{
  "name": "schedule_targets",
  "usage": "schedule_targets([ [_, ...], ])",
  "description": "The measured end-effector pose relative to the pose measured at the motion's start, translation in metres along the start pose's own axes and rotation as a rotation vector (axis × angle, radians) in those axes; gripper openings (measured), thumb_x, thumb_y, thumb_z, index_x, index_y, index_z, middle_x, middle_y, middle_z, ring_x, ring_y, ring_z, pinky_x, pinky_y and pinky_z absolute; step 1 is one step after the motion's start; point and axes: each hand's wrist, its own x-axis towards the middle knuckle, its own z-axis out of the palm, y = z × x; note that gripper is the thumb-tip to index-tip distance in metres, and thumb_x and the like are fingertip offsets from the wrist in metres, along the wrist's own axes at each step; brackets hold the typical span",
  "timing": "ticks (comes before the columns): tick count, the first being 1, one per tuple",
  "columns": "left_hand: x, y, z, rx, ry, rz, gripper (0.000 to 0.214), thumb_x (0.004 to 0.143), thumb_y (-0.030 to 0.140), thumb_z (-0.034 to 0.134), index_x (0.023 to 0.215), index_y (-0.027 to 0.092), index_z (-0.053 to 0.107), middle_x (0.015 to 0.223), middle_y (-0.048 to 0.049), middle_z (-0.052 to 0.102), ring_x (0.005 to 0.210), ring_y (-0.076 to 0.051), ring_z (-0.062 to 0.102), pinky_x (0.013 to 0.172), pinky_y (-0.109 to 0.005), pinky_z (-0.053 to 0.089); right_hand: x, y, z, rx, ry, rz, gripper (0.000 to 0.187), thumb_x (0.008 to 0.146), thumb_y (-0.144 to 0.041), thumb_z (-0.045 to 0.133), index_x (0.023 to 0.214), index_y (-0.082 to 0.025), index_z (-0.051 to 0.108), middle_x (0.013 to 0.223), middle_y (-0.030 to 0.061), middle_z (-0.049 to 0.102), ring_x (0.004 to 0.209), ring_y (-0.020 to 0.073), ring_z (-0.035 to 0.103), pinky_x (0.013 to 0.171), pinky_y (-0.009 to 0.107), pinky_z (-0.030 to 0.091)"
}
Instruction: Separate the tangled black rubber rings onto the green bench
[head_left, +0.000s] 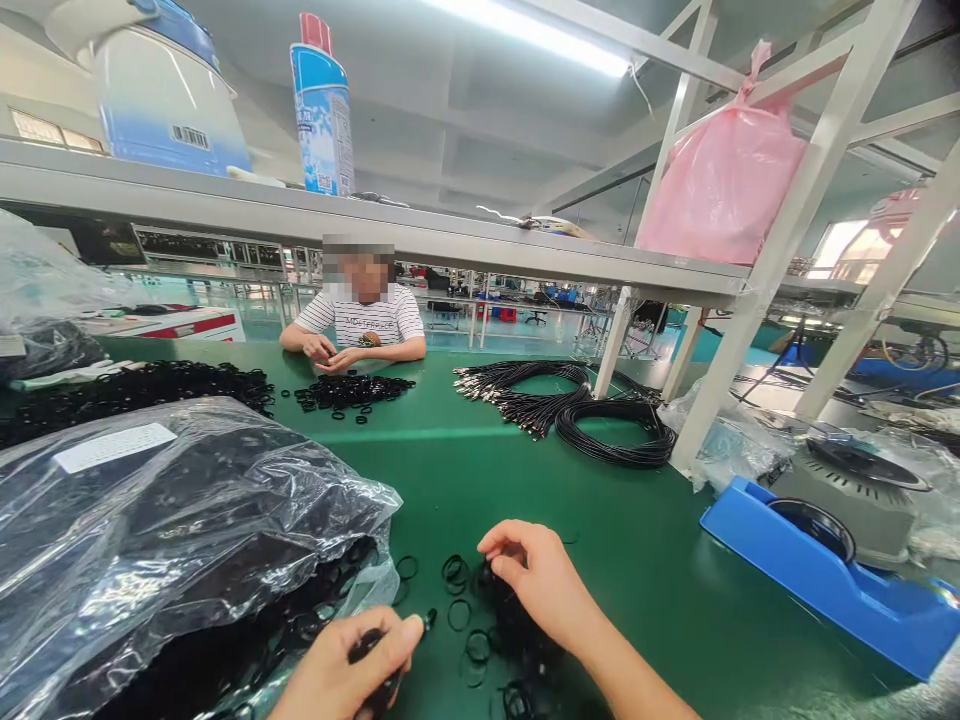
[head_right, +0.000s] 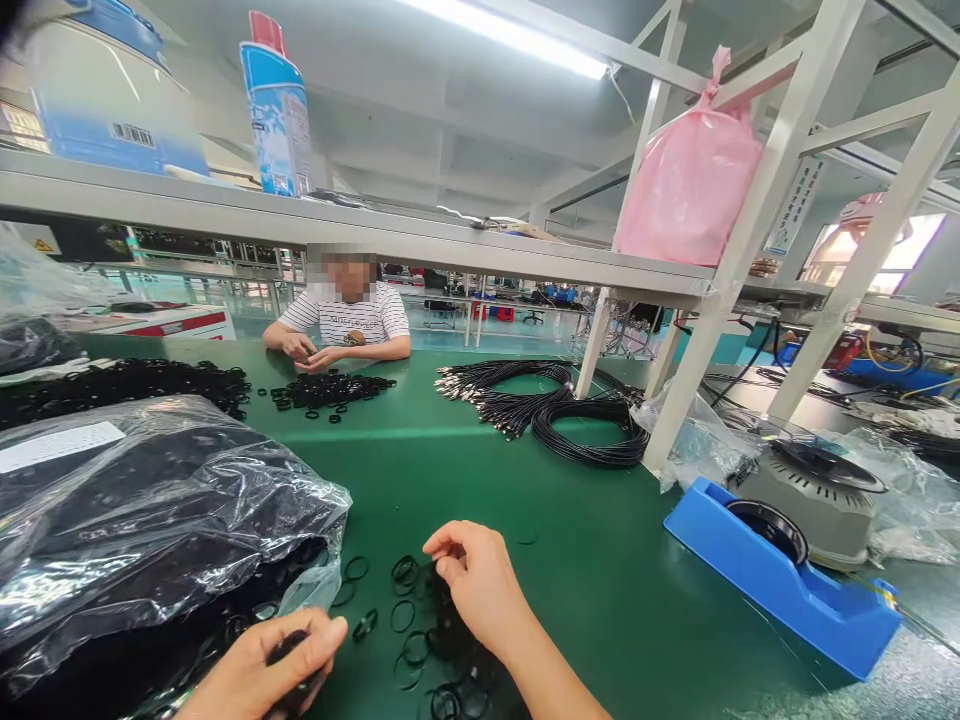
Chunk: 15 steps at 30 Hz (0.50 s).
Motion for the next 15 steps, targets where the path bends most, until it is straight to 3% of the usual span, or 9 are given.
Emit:
schedule_targets([
  [3, 0.010, -0.003, 0.013, 0.140, 0.062, 0.045, 0.054, 0.065, 0.070, 0.062, 0.070, 0.016, 0.061, 0.044, 0.0048, 0.044, 0.035, -0.004, 0.026, 0.036, -0.015, 0.010, -0.002, -0.002, 0.001, 0.155, -0.022, 0.038, 0.017, 0.074, -0.011, 0.051, 0.085, -0.017, 0.064, 0.079, 0.0003, 0.064, 0.071, 0.0112, 0.058, 0.066, 0.021, 0.046],
  [6, 0.016, 0.004, 0.029, 0.222, 0.086, 0.113, 0.044, 0.073, 0.056, 0.061, 0.093, 0.017, 0.066, 0.045, 0.0048, 0.046, 0.037, -0.008, 0.033, 0.034, -0.016, 0.016, -0.006, -0.007, 0.007, 0.322, -0.032, 0.066, 0.016, 0.070, -0.012, 0.055, 0.082, -0.015, 0.064, 0.076, 0.0002, 0.064, 0.068, 0.0108, 0.057, 0.064, 0.020, 0.045],
  [10, 0.023, 0.010, 0.045, 0.218, -0.028, 0.148, 0.037, 0.074, 0.053, 0.058, 0.075, 0.017, 0.064, 0.045, 0.0055, 0.045, 0.034, -0.006, 0.028, 0.033, -0.017, 0.015, -0.011, -0.012, 0.012, 0.309, 0.028, 0.081, 0.019, 0.067, -0.007, 0.053, 0.075, -0.018, 0.067, 0.070, -0.0021, 0.064, 0.065, 0.0111, 0.055, 0.061, 0.021, 0.042],
  [13, 0.026, 0.011, 0.038, 0.259, 0.052, 0.117, 0.033, 0.075, 0.050, 0.057, 0.065, 0.019, 0.059, 0.045, 0.0065, 0.040, 0.036, -0.007, 0.027, 0.033, -0.016, 0.014, -0.011, -0.011, 0.002, 0.210, 0.144, 0.093, 0.021, 0.071, -0.005, 0.050, 0.075, -0.019, 0.066, 0.072, -0.0025, 0.064, 0.068, 0.0124, 0.056, 0.065, 0.023, 0.043],
  [15, 0.028, 0.012, 0.024, 0.338, 0.126, 0.127, 0.030, 0.077, 0.049, 0.057, 0.067, 0.021, 0.062, 0.045, 0.0052, 0.044, 0.038, -0.010, 0.035, 0.035, -0.017, 0.023, -0.011, -0.010, -0.011, 0.111, 0.152, 0.056, 0.026, 0.075, -0.003, 0.048, 0.078, -0.021, 0.066, 0.078, -0.0021, 0.065, 0.074, 0.0133, 0.058, 0.071, 0.025, 0.044],
])
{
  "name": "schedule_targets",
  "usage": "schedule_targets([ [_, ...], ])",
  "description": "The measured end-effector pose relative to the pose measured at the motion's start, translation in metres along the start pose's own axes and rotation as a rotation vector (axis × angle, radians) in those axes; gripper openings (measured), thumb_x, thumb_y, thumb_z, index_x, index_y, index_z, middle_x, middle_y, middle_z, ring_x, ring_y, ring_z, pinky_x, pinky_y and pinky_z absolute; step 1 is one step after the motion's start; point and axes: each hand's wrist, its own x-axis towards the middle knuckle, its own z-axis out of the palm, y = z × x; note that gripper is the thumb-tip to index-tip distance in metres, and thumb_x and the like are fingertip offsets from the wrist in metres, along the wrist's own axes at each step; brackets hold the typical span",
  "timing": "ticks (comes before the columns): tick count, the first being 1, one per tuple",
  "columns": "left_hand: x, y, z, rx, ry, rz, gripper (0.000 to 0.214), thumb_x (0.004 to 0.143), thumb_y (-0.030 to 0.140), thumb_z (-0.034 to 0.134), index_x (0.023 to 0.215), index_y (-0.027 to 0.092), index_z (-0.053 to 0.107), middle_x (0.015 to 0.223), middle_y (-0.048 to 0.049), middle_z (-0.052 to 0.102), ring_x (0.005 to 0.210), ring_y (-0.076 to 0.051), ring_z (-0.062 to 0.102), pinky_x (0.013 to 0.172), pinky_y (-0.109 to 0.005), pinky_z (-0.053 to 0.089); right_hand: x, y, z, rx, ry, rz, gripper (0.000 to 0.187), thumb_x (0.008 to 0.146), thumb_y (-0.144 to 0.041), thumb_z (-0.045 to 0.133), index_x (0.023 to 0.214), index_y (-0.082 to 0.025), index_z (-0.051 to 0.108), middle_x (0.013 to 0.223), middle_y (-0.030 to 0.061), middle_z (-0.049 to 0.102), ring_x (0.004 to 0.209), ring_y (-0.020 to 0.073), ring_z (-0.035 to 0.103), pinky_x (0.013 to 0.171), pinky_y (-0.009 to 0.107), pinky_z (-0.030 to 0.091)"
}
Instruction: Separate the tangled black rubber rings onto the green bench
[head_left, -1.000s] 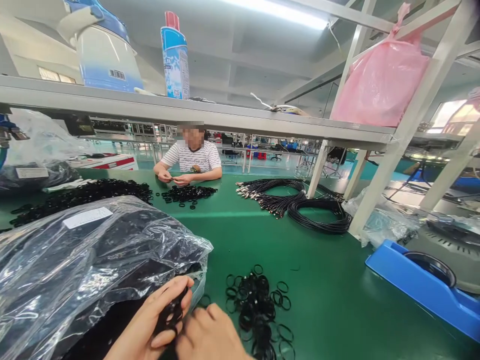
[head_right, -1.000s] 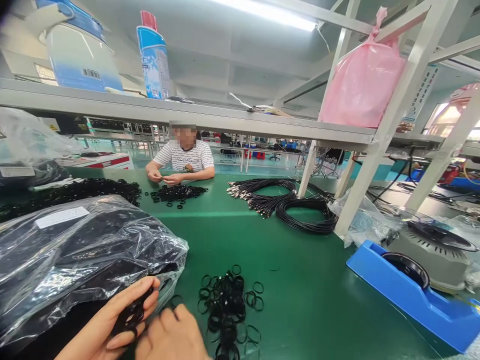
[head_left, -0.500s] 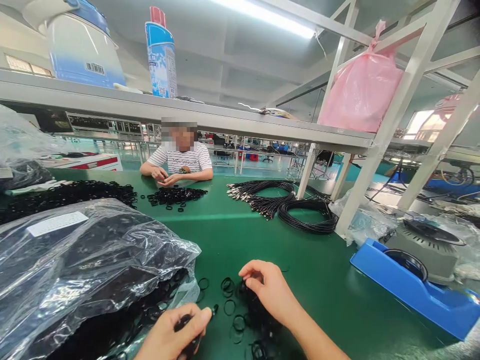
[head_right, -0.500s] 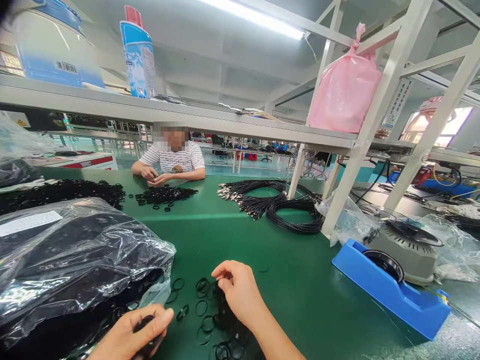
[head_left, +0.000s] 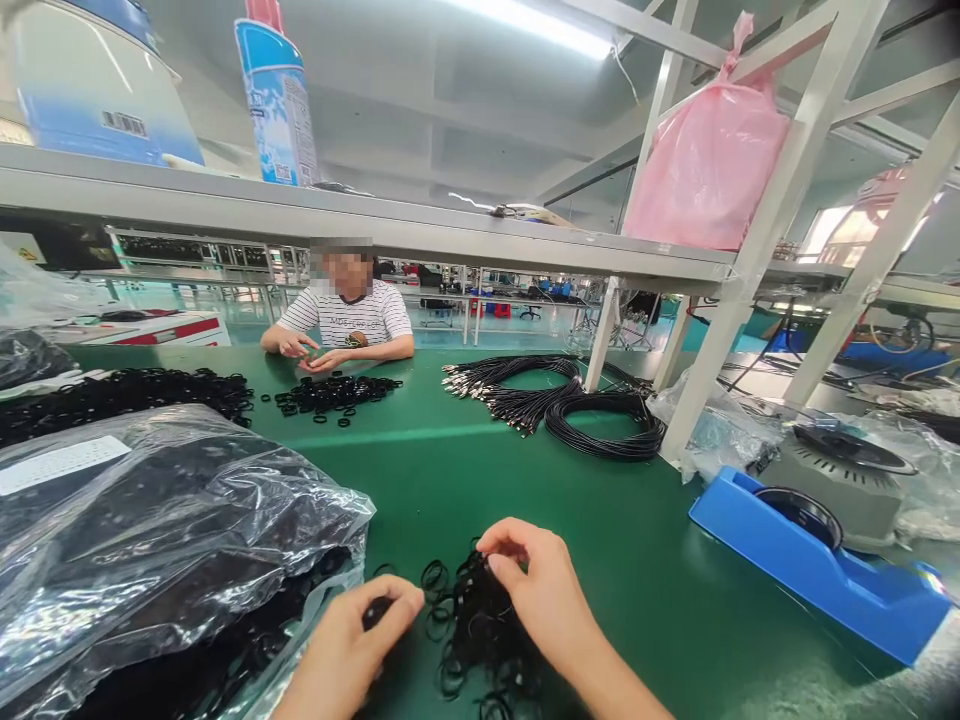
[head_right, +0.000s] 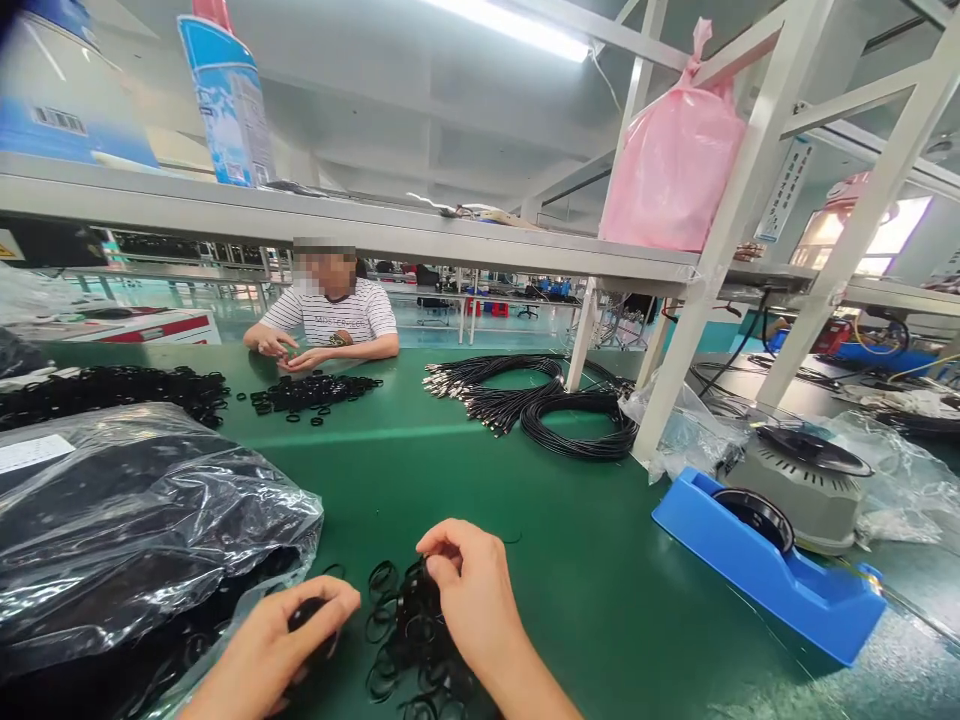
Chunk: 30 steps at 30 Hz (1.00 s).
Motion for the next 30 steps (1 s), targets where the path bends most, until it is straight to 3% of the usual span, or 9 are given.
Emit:
schedule_targets([
  [3, 0.008, -0.011, -0.028, 0.178, 0.046, 0.074, 0.029, 0.075, 0.051, 0.060, 0.080, 0.024, 0.072, 0.072, -0.0031, 0.070, 0.071, -0.023, 0.064, 0.063, -0.025, 0.047, -0.003, -0.006, -0.019, -0.238, -0.061, -0.129, 0.040, 0.075, 0.004, 0.044, 0.088, -0.026, 0.068, 0.096, -0.0028, 0.065, 0.089, 0.0134, 0.058, 0.080, 0.026, 0.042],
  [6, 0.016, -0.022, -0.049, 0.422, 0.044, 0.077, 0.048, 0.078, 0.051, 0.056, 0.112, 0.019, 0.067, 0.115, -0.0128, 0.069, 0.112, -0.036, 0.057, 0.095, -0.039, 0.040, -0.015, -0.011, -0.027, -0.444, -0.195, -0.211, 0.035, 0.076, -0.006, 0.060, 0.095, -0.034, 0.067, 0.099, -0.0049, 0.062, 0.092, 0.0140, 0.057, 0.077, 0.024, 0.042],
  [8, 0.018, -0.025, -0.054, 0.567, 0.015, 0.049, 0.050, 0.082, 0.047, 0.051, 0.119, 0.016, 0.062, 0.120, -0.0179, 0.065, 0.113, -0.040, 0.055, 0.094, -0.047, 0.038, -0.024, -0.009, -0.022, -0.567, -0.406, -0.303, 0.028, 0.070, -0.021, 0.075, 0.091, -0.038, 0.069, 0.091, -0.0061, 0.065, 0.084, 0.0144, 0.060, 0.066, 0.023, 0.040],
  [11, 0.017, -0.015, -0.045, 0.657, -0.007, 0.091, 0.029, 0.084, 0.042, 0.047, 0.091, 0.025, 0.069, 0.092, -0.0110, 0.073, 0.088, -0.035, 0.065, 0.075, -0.039, 0.042, -0.033, 0.002, -0.009, -0.658, -0.588, -0.340, 0.021, 0.057, -0.018, 0.081, 0.068, -0.033, 0.071, 0.069, -0.0075, 0.066, 0.061, 0.0121, 0.059, 0.051, 0.023, 0.031],
  [14, 0.015, 0.004, -0.026, 0.543, -0.059, 0.200, 0.026, 0.084, 0.039, 0.049, 0.069, 0.026, 0.065, 0.068, -0.0019, 0.069, 0.067, -0.025, 0.063, 0.064, -0.029, 0.039, -0.030, 0.007, -0.006, -0.510, -0.377, -0.166, 0.021, 0.065, -0.007, 0.067, 0.064, -0.028, 0.069, 0.060, -0.0077, 0.066, 0.059, 0.0118, 0.059, 0.055, 0.022, 0.035],
  [17, 0.012, 0.020, -0.011, 0.283, -0.103, 0.209, 0.023, 0.082, 0.043, 0.055, 0.082, 0.027, 0.072, 0.092, -0.0019, 0.075, 0.090, -0.027, 0.064, 0.080, -0.029, 0.044, -0.023, 0.001, -0.013, -0.305, -0.204, -0.054, 0.030, 0.073, -0.004, 0.050, 0.079, -0.027, 0.069, 0.072, -0.0046, 0.070, 0.070, 0.0129, 0.062, 0.065, 0.023, 0.041],
  [20, 0.005, 0.023, -0.003, 0.132, -0.104, 0.175, 0.027, 0.077, 0.047, 0.063, 0.092, 0.029, 0.075, 0.105, -0.0018, 0.074, 0.104, -0.030, 0.061, 0.094, -0.032, 0.041, -0.018, -0.001, -0.015, -0.025, -0.197, 0.038, 0.031, 0.068, -0.003, 0.048, 0.080, -0.024, 0.069, 0.075, -0.0026, 0.069, 0.075, 0.0133, 0.063, 0.069, 0.022, 0.045],
  [25, -0.015, 0.008, 0.010, 0.116, -0.234, 0.183, 0.030, 0.079, 0.050, 0.061, 0.097, 0.028, 0.073, 0.081, -0.0008, 0.073, 0.076, -0.024, 0.063, 0.072, -0.026, 0.046, -0.022, 0.006, -0.002, 0.275, -0.192, 0.199, 0.021, 0.061, -0.006, 0.059, 0.076, -0.018, 0.068, 0.071, -0.0014, 0.065, 0.064, 0.0117, 0.060, 0.059, 0.020, 0.045],
  [30, -0.023, 0.005, 0.018, 0.166, -0.245, 0.236, 0.033, 0.086, 0.046, 0.049, 0.071, 0.021, 0.065, 0.070, 0.0003, 0.063, 0.068, -0.019, 0.054, 0.060, -0.023, 0.037, -0.026, 0.001, 0.006, 0.253, -0.152, 0.224, 0.011, 0.062, -0.009, 0.060, 0.069, -0.016, 0.066, 0.059, -0.0027, 0.060, 0.056, 0.0114, 0.058, 0.053, 0.020, 0.042],
])
